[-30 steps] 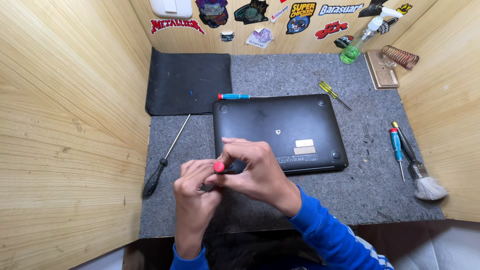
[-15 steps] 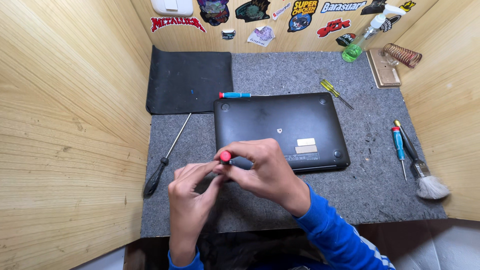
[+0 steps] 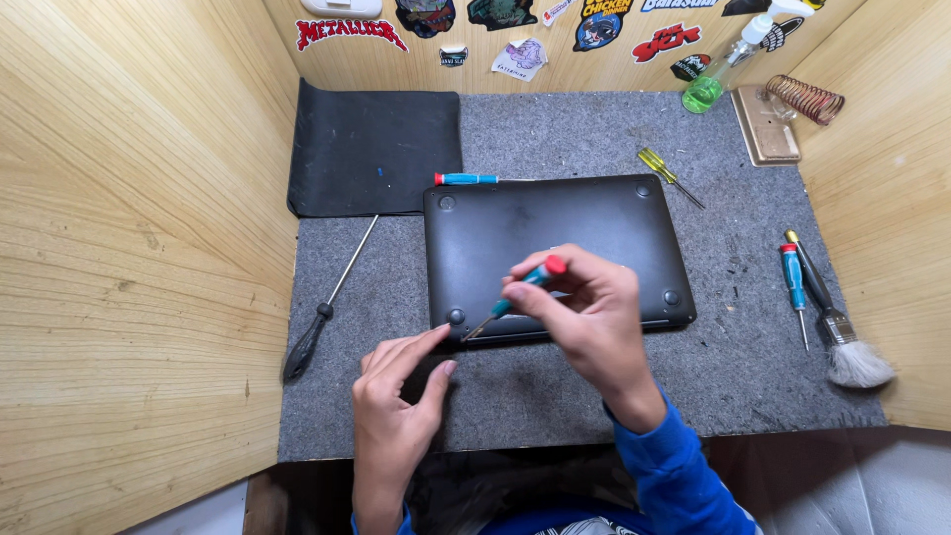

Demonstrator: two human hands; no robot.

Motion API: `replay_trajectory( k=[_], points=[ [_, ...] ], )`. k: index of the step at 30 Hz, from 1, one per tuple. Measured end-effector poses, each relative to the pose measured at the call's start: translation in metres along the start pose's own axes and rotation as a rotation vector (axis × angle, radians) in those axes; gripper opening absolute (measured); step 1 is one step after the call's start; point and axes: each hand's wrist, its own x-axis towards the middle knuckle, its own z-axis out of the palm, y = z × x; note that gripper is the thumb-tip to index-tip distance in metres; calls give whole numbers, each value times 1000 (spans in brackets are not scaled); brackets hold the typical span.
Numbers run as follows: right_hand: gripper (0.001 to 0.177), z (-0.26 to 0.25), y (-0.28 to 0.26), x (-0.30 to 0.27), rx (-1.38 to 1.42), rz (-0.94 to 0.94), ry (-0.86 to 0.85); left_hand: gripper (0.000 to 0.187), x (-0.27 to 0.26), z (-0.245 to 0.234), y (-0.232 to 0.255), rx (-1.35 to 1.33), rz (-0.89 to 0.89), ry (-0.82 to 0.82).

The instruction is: The person uses a screwdriver to remove several screws from the back of a laptop. They then place the screws on the table and continue to remove more screws from different locations on the laptop's back panel.

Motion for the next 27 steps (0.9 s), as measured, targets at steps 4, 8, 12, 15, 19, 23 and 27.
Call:
replay_trajectory(
  k=[4, 8, 12, 15, 19, 23, 27],
  points=[
    [9, -32, -3, -17, 91, 93, 142, 36, 0, 20, 26, -22, 64, -10],
    [13, -72, 13, -43, 263, 158, 307, 17, 3, 56, 58, -127, 161, -70],
    [18, -127, 28, -70, 338, 154, 472, 6, 8, 99, 85, -182, 275, -163],
    [12, -186, 46, -92, 391, 103, 754, 9, 11, 137, 90, 73, 478, -174],
    [13, -234, 40, -105, 308, 9, 903, 8, 24, 182, 115, 336, 688, -267],
    [15, -261, 56, -118, 260, 24, 986, 4, 41, 232, 120, 416, 889, -279],
    [18, -265, 70, -122, 229, 15, 982, 5, 55, 248, 126, 394, 897, -323]
  ],
)
